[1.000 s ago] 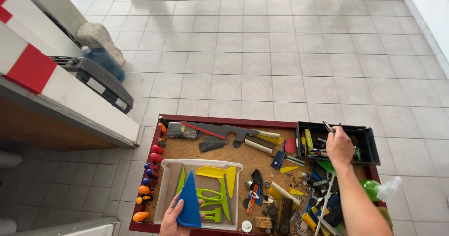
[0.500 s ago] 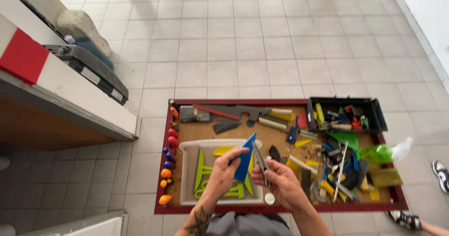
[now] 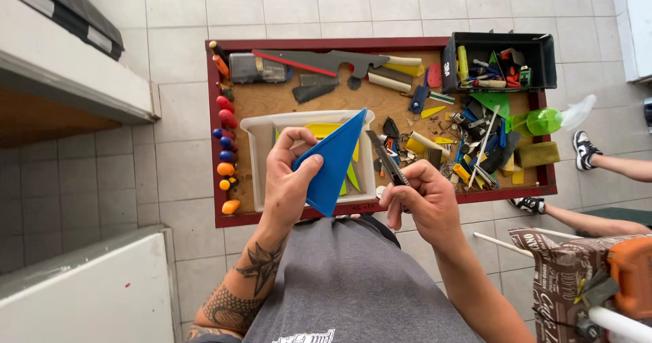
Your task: The person picks up several plastic scraper parts from a workbench and a bin, then uses a sanding block to smooth the edges of a blue triangular piece. The person handles the parts one at a time, placing them back into the bin after sanding.
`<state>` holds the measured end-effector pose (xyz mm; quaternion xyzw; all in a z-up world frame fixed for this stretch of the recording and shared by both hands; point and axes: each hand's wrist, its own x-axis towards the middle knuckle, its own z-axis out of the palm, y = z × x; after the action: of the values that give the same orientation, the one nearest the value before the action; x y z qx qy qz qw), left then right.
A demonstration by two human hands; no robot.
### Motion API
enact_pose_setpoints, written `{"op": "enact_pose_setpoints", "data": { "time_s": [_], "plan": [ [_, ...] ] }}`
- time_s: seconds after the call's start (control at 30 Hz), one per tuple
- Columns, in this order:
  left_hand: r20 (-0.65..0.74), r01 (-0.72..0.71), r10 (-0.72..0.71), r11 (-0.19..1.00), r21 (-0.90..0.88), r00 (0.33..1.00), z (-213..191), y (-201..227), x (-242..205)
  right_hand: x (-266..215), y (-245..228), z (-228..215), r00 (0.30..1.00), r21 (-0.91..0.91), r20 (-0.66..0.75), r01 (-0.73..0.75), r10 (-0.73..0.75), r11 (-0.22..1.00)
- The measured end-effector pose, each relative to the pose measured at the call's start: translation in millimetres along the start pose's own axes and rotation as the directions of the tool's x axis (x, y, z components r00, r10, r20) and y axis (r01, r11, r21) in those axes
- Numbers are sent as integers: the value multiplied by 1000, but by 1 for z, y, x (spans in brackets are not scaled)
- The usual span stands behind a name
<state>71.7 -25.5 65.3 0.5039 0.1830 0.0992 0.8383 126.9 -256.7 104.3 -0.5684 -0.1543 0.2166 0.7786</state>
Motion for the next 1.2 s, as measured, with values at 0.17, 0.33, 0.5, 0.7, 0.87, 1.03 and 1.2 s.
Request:
{"op": "enact_pose_setpoints", "data": {
  "time_s": [0.17,0.33,0.5,0.7,0.87,1.03,1.2],
  "plan": [
    [60,50,-19,814,-579,998,-8,-17,12,-6,11,-6,996,-63,-36,82,-85,995],
    [188,207,-106,699,-685,977,-2,24,5,2,5,5,987,-129,-27,155,-160,980],
    [29,82,-77,908,-412,997,-14,19,3,0,-14,14,980,-350,-40,168,-194,922],
    [-25,-120,119,992,-31,993,-6,37,-3,6,-40,27,881,-742,133,391,-453,544],
    [47,-182,177,973,143,983,4,58,-13,10,-47,30,857,-763,202,441,-474,472],
    [65,-175,167,973,151,984,2,63,-17,9,-48,26,843,-777,218,455,-491,436],
    [82,-172,161,974,150,984,0,65,-19,8,-53,28,826,-770,219,473,-520,427]
  ]
}}
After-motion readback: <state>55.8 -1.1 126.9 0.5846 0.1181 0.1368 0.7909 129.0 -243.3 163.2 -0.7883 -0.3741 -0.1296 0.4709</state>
